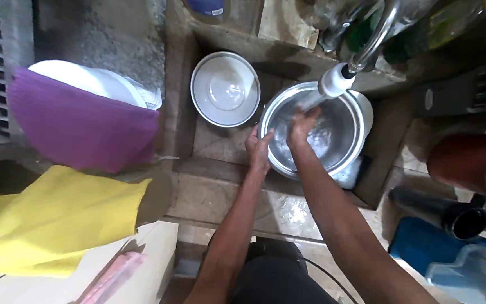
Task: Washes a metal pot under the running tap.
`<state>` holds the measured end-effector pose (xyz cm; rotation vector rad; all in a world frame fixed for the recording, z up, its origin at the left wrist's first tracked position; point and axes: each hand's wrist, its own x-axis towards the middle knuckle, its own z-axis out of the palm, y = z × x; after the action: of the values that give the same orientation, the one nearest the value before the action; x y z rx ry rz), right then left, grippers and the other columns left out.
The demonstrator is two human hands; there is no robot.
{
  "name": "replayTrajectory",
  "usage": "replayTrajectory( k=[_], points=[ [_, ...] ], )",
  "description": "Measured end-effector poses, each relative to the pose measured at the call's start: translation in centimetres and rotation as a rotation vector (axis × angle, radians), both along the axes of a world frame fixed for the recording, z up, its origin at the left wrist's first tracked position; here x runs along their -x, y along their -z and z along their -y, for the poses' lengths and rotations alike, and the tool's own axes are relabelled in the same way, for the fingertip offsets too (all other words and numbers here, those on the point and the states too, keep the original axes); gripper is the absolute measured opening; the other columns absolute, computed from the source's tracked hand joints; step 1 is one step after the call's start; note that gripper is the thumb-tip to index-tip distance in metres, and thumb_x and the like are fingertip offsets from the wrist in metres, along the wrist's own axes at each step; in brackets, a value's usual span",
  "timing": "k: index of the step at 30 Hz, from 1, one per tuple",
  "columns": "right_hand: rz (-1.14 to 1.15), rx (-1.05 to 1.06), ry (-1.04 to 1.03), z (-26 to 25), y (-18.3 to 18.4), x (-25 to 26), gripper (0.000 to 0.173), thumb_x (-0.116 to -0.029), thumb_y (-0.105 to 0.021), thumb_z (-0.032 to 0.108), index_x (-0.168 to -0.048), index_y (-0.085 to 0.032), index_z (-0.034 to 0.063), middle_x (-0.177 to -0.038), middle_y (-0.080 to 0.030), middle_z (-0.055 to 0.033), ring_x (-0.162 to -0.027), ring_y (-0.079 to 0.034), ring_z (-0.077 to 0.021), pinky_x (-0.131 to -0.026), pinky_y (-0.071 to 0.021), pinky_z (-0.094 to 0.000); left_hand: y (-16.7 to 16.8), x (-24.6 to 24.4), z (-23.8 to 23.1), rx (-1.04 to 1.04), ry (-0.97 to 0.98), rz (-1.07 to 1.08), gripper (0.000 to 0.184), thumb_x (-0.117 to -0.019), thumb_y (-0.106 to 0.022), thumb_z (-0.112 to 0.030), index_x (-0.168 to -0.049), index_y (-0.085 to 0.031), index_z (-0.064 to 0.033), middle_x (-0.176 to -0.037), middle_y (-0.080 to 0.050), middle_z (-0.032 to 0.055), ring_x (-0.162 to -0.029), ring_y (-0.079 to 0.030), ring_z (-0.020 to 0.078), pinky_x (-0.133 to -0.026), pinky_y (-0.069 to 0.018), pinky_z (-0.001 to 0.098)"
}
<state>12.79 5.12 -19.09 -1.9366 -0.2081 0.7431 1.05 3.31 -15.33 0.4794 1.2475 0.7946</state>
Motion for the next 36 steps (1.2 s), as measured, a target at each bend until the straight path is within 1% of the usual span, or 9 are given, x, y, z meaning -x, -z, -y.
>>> replayTrajectory(
  k=[5,7,13,17,20,23,30,33,36],
  points=[
    [-0.064,0.623,-1.410,3.5,-2.3,-1.5,0.036,-0.1024,-0.060,0.026,-0.126,-0.067,-0.0002,-0.121,-0.067,-0.0246,-0.116,-0.064,-0.0402,-0.102,-0.0465,-0.0643,0.5,0.5,-1.4,-0.060,0.023,-0.054,0.039,-0.0917,-0.070,0.000,-0.130,-0.061,0.0019,-0.115,-0.070,0.0178,-0.099,-0.071,0.0236,-0.087,-0.0612,0.0422],
    [0.006,0.901,-1.611,3.6,-2.2,-3.3,0.030,-0.1009,-0.062,0.026,-0.113,-0.073,0.0005,-0.114,-0.070,-0.0257,-0.111,-0.065,-0.0443,-0.095,-0.0477,-0.0697,0.4,0.9,-1.7,-0.080,0.050,-0.062,0.039,-0.0904,-0.071,0.001,-0.128,-0.063,0.0022,-0.115,-0.070,0.0180,-0.099,-0.071,0.0236,-0.086,-0.0616,0.0421],
    [0.441,0.809,-0.942,-0.2,-4.0,-3.9,0.049,-0.1042,-0.053,0.036,-0.129,-0.063,-0.0057,-0.134,-0.060,-0.0318,-0.128,-0.056,-0.0488,-0.102,-0.0450,-0.0661,0.2,1.3,-1.1,-0.055,0.054,-0.071,0.038,-0.0900,-0.071,0.001,-0.128,-0.064,0.0017,-0.115,-0.070,0.0181,-0.098,-0.071,0.0245,-0.086,-0.0615,0.0431],
    [0.259,0.282,-1.317,2.5,-1.2,-0.7,0.039,-0.0955,-0.064,0.017,-0.130,-0.062,-0.0019,-0.129,-0.062,-0.0250,-0.117,-0.063,-0.0398,-0.102,-0.0501,-0.0594,0.3,0.7,-1.6,-0.061,0.055,-0.088,0.039,-0.0903,-0.071,0.000,-0.128,-0.063,0.0013,-0.115,-0.070,0.0173,-0.099,-0.070,0.0226,-0.087,-0.0601,0.0401],
    [0.208,0.638,-1.579,4.9,-2.1,-2.8,0.028,-0.0983,-0.065,0.027,-0.103,-0.075,0.0006,-0.105,-0.072,-0.0226,-0.103,-0.068,-0.0409,-0.091,-0.0517,-0.0644,0.4,1.1,-2.2,-0.072,0.051,-0.101,0.040,-0.0892,-0.073,0.000,-0.128,-0.064,0.0016,-0.116,-0.070,0.0184,-0.100,-0.071,0.0244,-0.088,-0.0609,0.0432],
    [0.324,1.084,-1.238,3.7,-4.4,-5.1,0.041,-0.0995,-0.062,0.029,-0.111,-0.066,-0.0094,-0.120,-0.064,-0.0344,-0.115,-0.061,-0.0528,-0.090,-0.0480,-0.0726,0.1,1.1,-1.9,-0.084,0.063,-0.093,0.040,-0.0887,-0.073,0.000,-0.128,-0.065,0.0006,-0.116,-0.071,0.0179,-0.100,-0.071,0.0250,-0.088,-0.0616,0.0442],
    [0.232,0.293,-1.362,3.2,-1.1,-0.8,0.038,-0.0946,-0.068,0.018,-0.126,-0.062,-0.0024,-0.124,-0.064,-0.0252,-0.114,-0.064,-0.0399,-0.100,-0.0508,-0.0610,-0.1,0.5,-1.5,-0.062,0.067,-0.097,0.037,-0.0892,-0.072,0.001,-0.126,-0.065,0.0015,-0.112,-0.071,0.0166,-0.097,-0.070,0.0219,-0.086,-0.0603,0.0403],
    [0.182,0.597,-1.637,5.5,-0.8,-4.1,0.021,-0.0979,-0.066,0.024,-0.099,-0.075,0.0053,-0.098,-0.072,-0.0188,-0.096,-0.069,-0.0389,-0.085,-0.0526,-0.0647,-0.2,1.1,-2.1,-0.057,0.072,-0.094,0.038,-0.0887,-0.073,0.001,-0.126,-0.066,0.0008,-0.113,-0.071,0.0172,-0.097,-0.071,0.0238,-0.086,-0.0614,0.0425],
    [0.354,0.904,-1.293,3.3,-3.3,-7.1,0.038,-0.1005,-0.061,0.027,-0.117,-0.068,-0.0067,-0.123,-0.063,-0.0339,-0.119,-0.059,-0.0535,-0.096,-0.0458,-0.0733,-0.4,1.1,-1.7,-0.044,0.069,-0.069,0.038,-0.0887,-0.072,0.003,-0.126,-0.066,0.0007,-0.113,-0.071,0.0176,-0.097,-0.071,0.0244,-0.085,-0.0617,0.0429]
  ],
)
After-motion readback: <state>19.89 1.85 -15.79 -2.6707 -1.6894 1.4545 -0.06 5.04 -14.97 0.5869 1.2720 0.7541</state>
